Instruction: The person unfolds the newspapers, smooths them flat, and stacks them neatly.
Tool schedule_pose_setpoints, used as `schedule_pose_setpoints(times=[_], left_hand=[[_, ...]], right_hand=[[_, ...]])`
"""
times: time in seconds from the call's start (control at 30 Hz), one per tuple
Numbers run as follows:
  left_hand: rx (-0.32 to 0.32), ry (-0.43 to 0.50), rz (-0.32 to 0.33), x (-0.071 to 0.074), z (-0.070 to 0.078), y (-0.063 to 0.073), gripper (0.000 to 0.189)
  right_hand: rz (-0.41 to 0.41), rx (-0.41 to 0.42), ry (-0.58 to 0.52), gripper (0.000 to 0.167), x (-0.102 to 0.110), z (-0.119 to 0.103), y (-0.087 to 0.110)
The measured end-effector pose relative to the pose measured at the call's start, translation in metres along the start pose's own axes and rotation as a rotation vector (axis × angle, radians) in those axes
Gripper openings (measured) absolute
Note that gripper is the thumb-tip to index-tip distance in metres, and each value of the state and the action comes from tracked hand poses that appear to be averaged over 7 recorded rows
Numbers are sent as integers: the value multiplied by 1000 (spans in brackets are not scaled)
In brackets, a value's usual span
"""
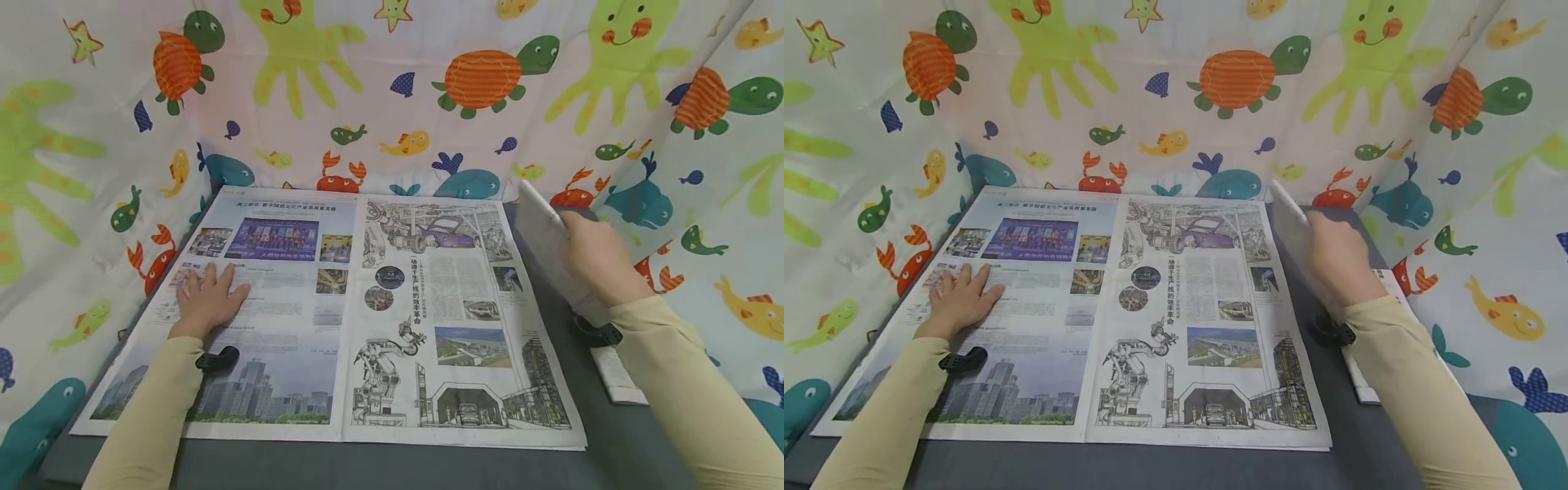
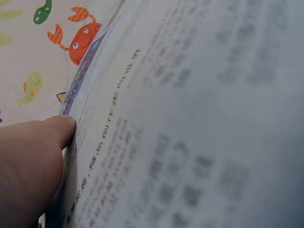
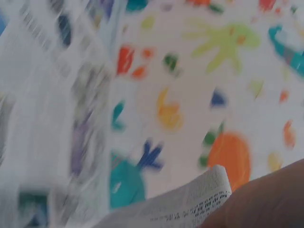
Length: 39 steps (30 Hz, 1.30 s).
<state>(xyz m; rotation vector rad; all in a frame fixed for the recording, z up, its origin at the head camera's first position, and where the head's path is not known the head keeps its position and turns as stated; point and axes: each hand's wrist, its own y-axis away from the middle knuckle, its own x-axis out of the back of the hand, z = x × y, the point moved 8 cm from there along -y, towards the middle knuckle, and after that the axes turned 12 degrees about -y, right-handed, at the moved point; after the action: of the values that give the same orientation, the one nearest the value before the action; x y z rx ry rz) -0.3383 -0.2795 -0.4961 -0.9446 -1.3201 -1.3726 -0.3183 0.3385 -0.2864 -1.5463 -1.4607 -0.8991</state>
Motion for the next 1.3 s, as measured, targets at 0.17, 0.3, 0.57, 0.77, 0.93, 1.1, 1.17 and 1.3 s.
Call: schedule_pose_setpoints(times=[0.17, 0.3, 0.57, 0.77, 0.93, 1.1, 1.17, 1.3], left_hand=[[7, 2, 19, 0, -1, 0, 84], [6, -3, 26, -1, 0, -1, 83], [10, 1, 34, -5, -1, 1, 85], [17, 10, 38, -3, 2, 2, 83], [23, 14, 35, -3, 1, 2, 83], [31, 2, 43, 1, 2, 1, 82], [12, -26, 70, 7, 12, 4, 80], [-110, -60, 98, 16, 60, 17, 72]], right_hand=[[-2, 119, -200, 47, -2, -84, -10], [-165, 56, -585, 52, -38, -116, -22], [-289, -236, -1274, 57, -164, -119, -32], [-256, -410, -1237, 60, -242, -88, -23], [-192, -416, -1117, 67, -247, -69, -24], [-115, -307, -1002, 64, -222, -70, -25], [-104, -219, -907, 61, -215, -80, -23], [-145, -13, -709, 56, -217, -121, -11]])
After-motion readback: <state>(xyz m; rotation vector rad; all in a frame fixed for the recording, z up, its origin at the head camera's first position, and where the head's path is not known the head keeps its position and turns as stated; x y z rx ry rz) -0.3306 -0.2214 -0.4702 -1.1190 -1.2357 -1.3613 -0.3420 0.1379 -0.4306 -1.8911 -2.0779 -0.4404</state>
